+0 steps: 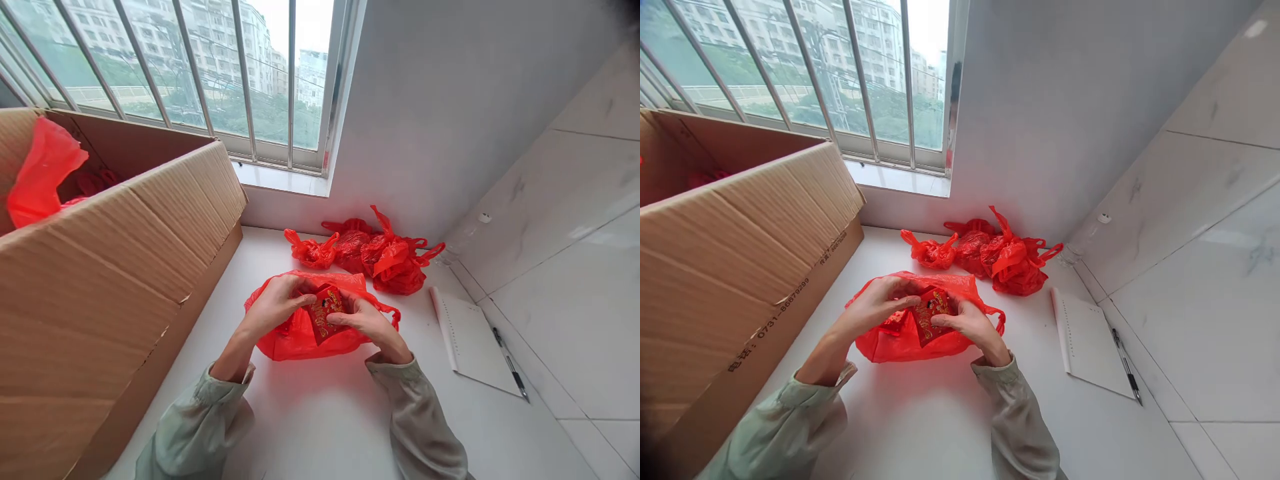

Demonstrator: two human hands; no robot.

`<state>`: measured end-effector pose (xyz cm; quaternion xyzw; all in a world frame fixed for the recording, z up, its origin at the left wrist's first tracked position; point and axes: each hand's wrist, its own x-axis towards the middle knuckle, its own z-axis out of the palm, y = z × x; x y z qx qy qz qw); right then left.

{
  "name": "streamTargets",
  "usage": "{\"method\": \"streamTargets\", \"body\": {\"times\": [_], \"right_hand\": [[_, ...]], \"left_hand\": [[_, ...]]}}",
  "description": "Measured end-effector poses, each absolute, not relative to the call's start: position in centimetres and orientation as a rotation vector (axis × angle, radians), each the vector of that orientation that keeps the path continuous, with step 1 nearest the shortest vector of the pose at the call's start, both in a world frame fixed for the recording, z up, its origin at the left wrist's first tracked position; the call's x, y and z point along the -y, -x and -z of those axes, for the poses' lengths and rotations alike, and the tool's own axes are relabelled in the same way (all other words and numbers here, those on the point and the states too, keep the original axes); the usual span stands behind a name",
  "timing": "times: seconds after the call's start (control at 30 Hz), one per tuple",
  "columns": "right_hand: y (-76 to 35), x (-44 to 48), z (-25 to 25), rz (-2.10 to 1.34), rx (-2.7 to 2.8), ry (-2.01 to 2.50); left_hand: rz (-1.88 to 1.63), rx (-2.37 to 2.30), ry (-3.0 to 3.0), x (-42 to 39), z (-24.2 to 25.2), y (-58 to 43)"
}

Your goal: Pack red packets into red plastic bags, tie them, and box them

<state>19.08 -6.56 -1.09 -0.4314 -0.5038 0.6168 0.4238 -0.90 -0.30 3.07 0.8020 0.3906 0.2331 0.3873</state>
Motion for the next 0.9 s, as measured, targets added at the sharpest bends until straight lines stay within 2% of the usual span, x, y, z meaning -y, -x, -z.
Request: {"method": "streamTargets", "body": {"times": [0.33,0.6,0.77,0.9], "right_hand": [[-18.5,6.7,0.9,-1.682,1.240,1.002],[-18.5,6.5,1.5,-1.617,1.161,1.000],[-18.3,6.5,1.4,-1.662,1.269,1.025],[-18.3,6.4,1.3,-1.638,1.324,1.065]], "left_hand": [[-0.638,-1.072,-2.075,-0.1,-2.5,0.8],[-0.708,-1.058,-1.837,0.1,-2.4,0.7],[-0.769,-1.084,-1.886,-0.1,-2.4,0.4],[-0.687,-1.061,-1.918,-0.4,-2.4,0.5]]}}
